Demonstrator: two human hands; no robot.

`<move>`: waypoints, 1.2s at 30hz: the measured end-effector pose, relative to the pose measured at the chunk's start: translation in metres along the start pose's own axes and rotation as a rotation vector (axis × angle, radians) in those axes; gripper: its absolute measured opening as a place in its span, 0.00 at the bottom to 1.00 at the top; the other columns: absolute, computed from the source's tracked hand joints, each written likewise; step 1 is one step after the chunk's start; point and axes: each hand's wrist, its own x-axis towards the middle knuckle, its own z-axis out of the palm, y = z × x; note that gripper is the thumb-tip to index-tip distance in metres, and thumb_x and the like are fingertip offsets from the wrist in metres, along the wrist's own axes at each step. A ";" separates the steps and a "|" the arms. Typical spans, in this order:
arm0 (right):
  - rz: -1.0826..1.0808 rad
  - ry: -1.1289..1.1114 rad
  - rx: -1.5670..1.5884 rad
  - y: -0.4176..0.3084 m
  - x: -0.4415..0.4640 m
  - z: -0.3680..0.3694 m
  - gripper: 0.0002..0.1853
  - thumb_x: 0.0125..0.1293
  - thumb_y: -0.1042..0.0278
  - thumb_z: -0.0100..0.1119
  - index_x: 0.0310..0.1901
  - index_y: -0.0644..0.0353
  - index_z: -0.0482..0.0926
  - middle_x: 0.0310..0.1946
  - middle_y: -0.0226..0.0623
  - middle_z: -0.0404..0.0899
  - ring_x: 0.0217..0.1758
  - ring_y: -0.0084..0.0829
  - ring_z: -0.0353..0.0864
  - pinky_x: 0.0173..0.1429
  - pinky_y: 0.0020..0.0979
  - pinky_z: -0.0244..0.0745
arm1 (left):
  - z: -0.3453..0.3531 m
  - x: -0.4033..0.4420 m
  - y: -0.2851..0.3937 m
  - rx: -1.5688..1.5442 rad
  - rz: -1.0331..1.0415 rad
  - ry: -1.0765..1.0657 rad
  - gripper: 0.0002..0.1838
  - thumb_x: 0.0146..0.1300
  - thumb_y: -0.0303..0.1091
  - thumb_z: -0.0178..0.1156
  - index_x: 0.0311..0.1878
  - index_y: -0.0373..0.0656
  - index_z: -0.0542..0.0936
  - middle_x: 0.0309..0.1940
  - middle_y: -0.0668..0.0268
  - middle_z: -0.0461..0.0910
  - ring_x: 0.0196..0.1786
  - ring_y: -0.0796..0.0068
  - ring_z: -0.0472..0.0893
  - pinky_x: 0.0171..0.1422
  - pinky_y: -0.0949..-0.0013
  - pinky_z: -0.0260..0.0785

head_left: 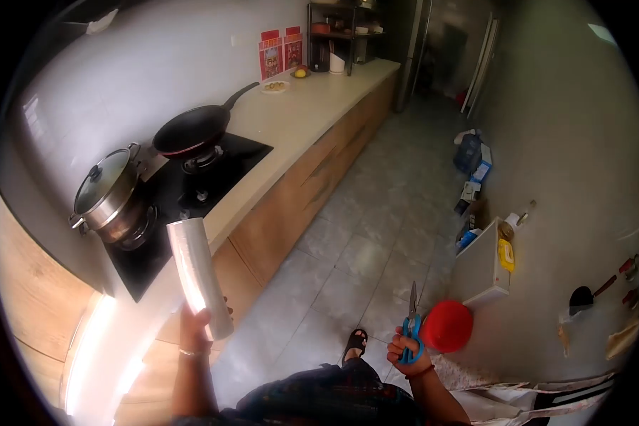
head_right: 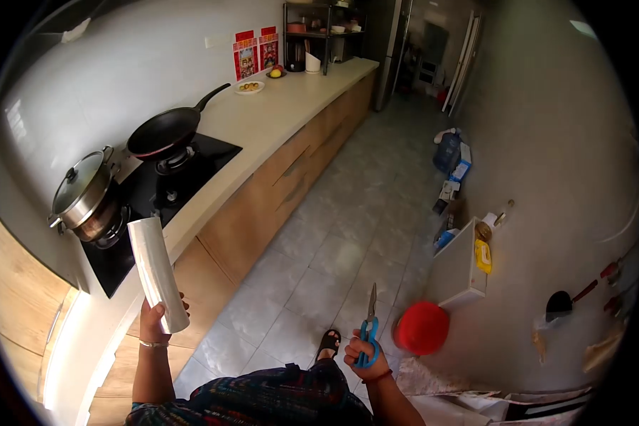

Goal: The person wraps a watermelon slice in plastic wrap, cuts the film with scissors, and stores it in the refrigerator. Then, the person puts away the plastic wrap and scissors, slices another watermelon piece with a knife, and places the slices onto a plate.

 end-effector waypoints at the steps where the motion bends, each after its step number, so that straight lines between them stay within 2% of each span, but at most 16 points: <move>1: 0.020 -0.031 0.091 -0.021 0.016 -0.001 0.10 0.58 0.74 0.57 0.41 0.51 0.71 0.20 0.24 0.62 0.22 0.21 0.57 0.27 0.25 0.53 | 0.015 0.015 -0.007 0.020 0.006 0.006 0.43 0.39 0.52 0.70 0.53 0.34 0.64 0.37 0.54 0.75 0.34 0.60 0.81 0.32 0.61 0.78; 4: 0.033 -0.096 0.099 -0.074 0.055 0.002 0.08 0.59 0.73 0.55 0.40 0.51 0.72 0.20 0.24 0.61 0.23 0.21 0.58 0.28 0.25 0.54 | 0.053 0.054 -0.025 0.043 -0.021 0.047 0.44 0.38 0.53 0.71 0.53 0.34 0.64 0.37 0.54 0.75 0.34 0.61 0.81 0.32 0.62 0.78; 8: 0.009 -0.125 -0.110 -0.148 0.114 0.008 0.08 0.57 0.74 0.57 0.38 0.50 0.73 0.20 0.25 0.62 0.24 0.22 0.59 0.30 0.27 0.57 | 0.102 0.107 -0.038 -0.001 -0.007 0.117 0.44 0.37 0.53 0.72 0.52 0.36 0.64 0.37 0.54 0.75 0.33 0.62 0.81 0.32 0.62 0.78; 9: 0.019 -0.071 -0.097 -0.163 0.128 0.011 0.05 0.56 0.72 0.57 0.35 0.51 0.74 0.24 0.28 0.69 0.28 0.25 0.67 0.34 0.31 0.65 | 0.107 0.117 -0.042 -0.002 -0.013 0.127 0.44 0.37 0.53 0.72 0.52 0.36 0.64 0.37 0.54 0.75 0.33 0.62 0.81 0.32 0.62 0.78; 12: 0.077 -0.103 -0.008 -0.196 0.175 0.037 0.02 0.57 0.69 0.57 0.32 0.53 0.76 0.31 0.32 0.76 0.35 0.30 0.74 0.40 0.35 0.71 | 0.117 0.154 -0.052 -0.011 -0.019 0.153 0.43 0.38 0.54 0.71 0.52 0.37 0.65 0.37 0.55 0.75 0.33 0.63 0.80 0.32 0.62 0.78; 13: 0.078 -0.199 0.009 -0.200 0.196 0.031 0.06 0.59 0.63 0.56 0.32 0.54 0.77 0.38 0.38 0.78 0.41 0.34 0.77 0.45 0.39 0.74 | 0.118 0.167 -0.054 -0.013 -0.028 0.180 0.39 0.40 0.49 0.68 0.53 0.35 0.64 0.37 0.55 0.74 0.34 0.62 0.80 0.32 0.63 0.77; 14: 0.088 -0.197 0.008 -0.204 0.214 0.033 0.06 0.59 0.63 0.56 0.32 0.54 0.77 0.38 0.38 0.78 0.41 0.34 0.77 0.45 0.39 0.74 | 0.118 0.181 -0.057 -0.014 -0.034 0.205 0.36 0.42 0.43 0.64 0.54 0.34 0.64 0.38 0.55 0.74 0.35 0.61 0.80 0.33 0.63 0.76; 16: 0.155 -0.251 0.052 -0.206 0.255 0.042 0.09 0.61 0.59 0.54 0.33 0.55 0.78 0.41 0.42 0.78 0.41 0.35 0.78 0.47 0.40 0.74 | 0.117 0.217 -0.065 -0.029 -0.028 0.217 0.35 0.43 0.42 0.62 0.54 0.34 0.64 0.38 0.54 0.74 0.35 0.61 0.80 0.34 0.63 0.76; 19: 0.163 -0.148 0.048 -0.215 0.305 0.046 0.11 0.61 0.57 0.54 0.32 0.56 0.78 0.39 0.43 0.79 0.39 0.37 0.79 0.45 0.42 0.75 | 0.118 0.280 -0.079 -0.065 -0.012 0.209 0.35 0.44 0.43 0.63 0.54 0.34 0.64 0.38 0.55 0.75 0.35 0.61 0.80 0.35 0.62 0.76; 21: 0.151 0.084 0.019 -0.227 0.338 0.064 0.11 0.60 0.57 0.55 0.26 0.53 0.76 0.36 0.41 0.79 0.34 0.36 0.79 0.40 0.40 0.75 | 0.120 0.332 -0.085 -0.094 -0.016 0.132 0.41 0.41 0.53 0.70 0.53 0.38 0.65 0.38 0.56 0.75 0.35 0.63 0.80 0.33 0.63 0.78; 22: 0.151 0.096 0.004 -0.236 0.353 0.064 0.11 0.60 0.57 0.55 0.26 0.53 0.76 0.36 0.41 0.79 0.34 0.36 0.79 0.40 0.40 0.75 | 0.118 0.357 -0.096 -0.130 -0.027 0.106 0.39 0.42 0.51 0.70 0.52 0.37 0.65 0.38 0.56 0.75 0.36 0.63 0.80 0.35 0.63 0.78; 25: 0.101 0.467 0.137 -0.260 0.414 0.080 0.11 0.54 0.58 0.58 0.19 0.48 0.71 0.29 0.35 0.78 0.29 0.32 0.77 0.35 0.34 0.72 | 0.132 0.460 -0.115 -0.249 -0.105 -0.025 0.39 0.43 0.49 0.69 0.54 0.37 0.65 0.40 0.57 0.75 0.38 0.62 0.80 0.37 0.61 0.77; 28: 0.054 0.496 0.156 -0.263 0.453 0.082 0.09 0.53 0.59 0.58 0.21 0.50 0.72 0.28 0.34 0.78 0.29 0.33 0.77 0.34 0.35 0.73 | 0.142 0.526 -0.124 -0.318 -0.188 -0.106 0.36 0.47 0.46 0.67 0.56 0.37 0.65 0.43 0.55 0.75 0.40 0.61 0.79 0.41 0.59 0.77; 31: 0.132 0.510 0.094 -0.269 0.485 0.091 0.08 0.53 0.61 0.58 0.24 0.53 0.72 0.28 0.34 0.78 0.29 0.33 0.77 0.34 0.36 0.73 | 0.153 0.585 -0.145 -0.357 -0.201 -0.170 0.35 0.50 0.47 0.64 0.56 0.37 0.65 0.44 0.54 0.75 0.42 0.59 0.79 0.46 0.57 0.75; 33: 0.151 0.489 0.075 -0.278 0.512 0.088 0.08 0.53 0.61 0.58 0.26 0.54 0.72 0.28 0.34 0.78 0.29 0.33 0.77 0.33 0.36 0.73 | 0.165 0.614 -0.157 -0.515 -0.243 -0.206 0.33 0.52 0.49 0.61 0.56 0.37 0.65 0.44 0.53 0.74 0.44 0.56 0.78 0.52 0.53 0.70; 36: 0.194 0.479 0.061 -0.293 0.562 0.074 0.09 0.53 0.63 0.58 0.29 0.57 0.71 0.28 0.35 0.78 0.29 0.33 0.77 0.33 0.35 0.74 | 0.178 0.637 -0.172 -0.588 -0.289 -0.121 0.33 0.50 0.48 0.63 0.54 0.35 0.67 0.44 0.53 0.74 0.44 0.54 0.78 0.53 0.53 0.70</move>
